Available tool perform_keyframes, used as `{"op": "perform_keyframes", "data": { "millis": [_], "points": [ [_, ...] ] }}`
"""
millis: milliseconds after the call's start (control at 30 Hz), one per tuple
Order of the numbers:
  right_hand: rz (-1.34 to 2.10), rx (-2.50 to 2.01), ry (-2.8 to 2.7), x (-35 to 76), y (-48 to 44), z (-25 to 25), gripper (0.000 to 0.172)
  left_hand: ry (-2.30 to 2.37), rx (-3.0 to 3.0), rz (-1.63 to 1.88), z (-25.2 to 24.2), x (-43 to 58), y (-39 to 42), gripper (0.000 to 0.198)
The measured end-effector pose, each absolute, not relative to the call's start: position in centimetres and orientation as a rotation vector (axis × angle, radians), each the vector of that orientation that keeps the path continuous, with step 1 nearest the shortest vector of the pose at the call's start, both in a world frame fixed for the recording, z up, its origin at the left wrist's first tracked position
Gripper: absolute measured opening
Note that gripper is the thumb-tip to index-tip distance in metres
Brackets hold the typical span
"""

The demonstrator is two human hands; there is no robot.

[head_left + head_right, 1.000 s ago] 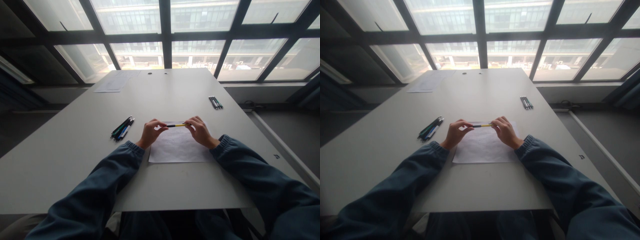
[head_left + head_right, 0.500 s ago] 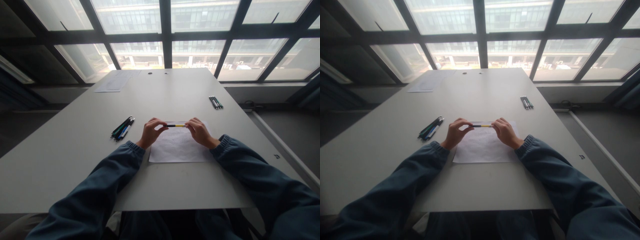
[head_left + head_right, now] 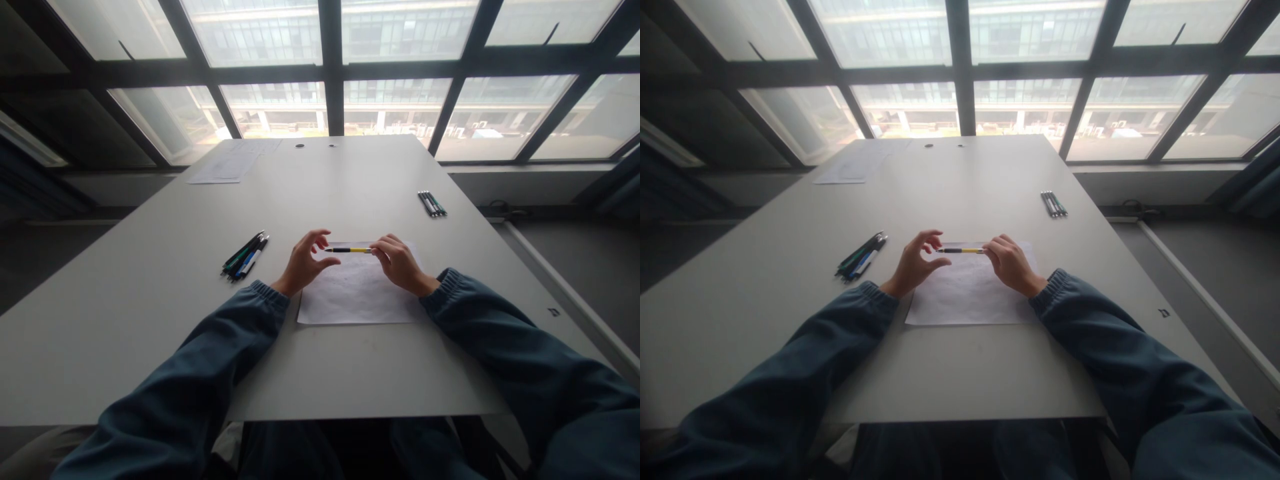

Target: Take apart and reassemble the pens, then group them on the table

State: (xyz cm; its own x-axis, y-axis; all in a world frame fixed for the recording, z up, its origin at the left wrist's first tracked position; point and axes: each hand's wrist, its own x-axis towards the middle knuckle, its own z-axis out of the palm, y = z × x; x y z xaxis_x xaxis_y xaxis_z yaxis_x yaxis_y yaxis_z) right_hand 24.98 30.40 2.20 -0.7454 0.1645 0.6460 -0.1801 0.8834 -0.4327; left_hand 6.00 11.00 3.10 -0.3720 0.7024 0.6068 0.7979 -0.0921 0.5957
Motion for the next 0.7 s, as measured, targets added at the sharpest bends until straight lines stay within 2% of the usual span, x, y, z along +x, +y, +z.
{"op": "perform_keyframes", "data": {
  "millis": [67, 233, 700],
  "points": [
    [0.615, -0.007, -2.322, 24.98, 30.45, 2.17, 0.028, -2.139, -1.651, -1.476, 3.08, 5.99, 10.92, 0.046],
    [0.596, -0.015, -2.321, 25.06, 30.47, 2.22, 0.027, -2.3, -1.669, -1.427, 3.17, 6.13, 10.66, 0.058],
    [0.573, 0.001, -2.351, 25.19, 30.38, 2.38, 0.027, -2.164, -1.689, -1.425, 3.43, 6.36, 10.77, 0.04]
  ]
}}
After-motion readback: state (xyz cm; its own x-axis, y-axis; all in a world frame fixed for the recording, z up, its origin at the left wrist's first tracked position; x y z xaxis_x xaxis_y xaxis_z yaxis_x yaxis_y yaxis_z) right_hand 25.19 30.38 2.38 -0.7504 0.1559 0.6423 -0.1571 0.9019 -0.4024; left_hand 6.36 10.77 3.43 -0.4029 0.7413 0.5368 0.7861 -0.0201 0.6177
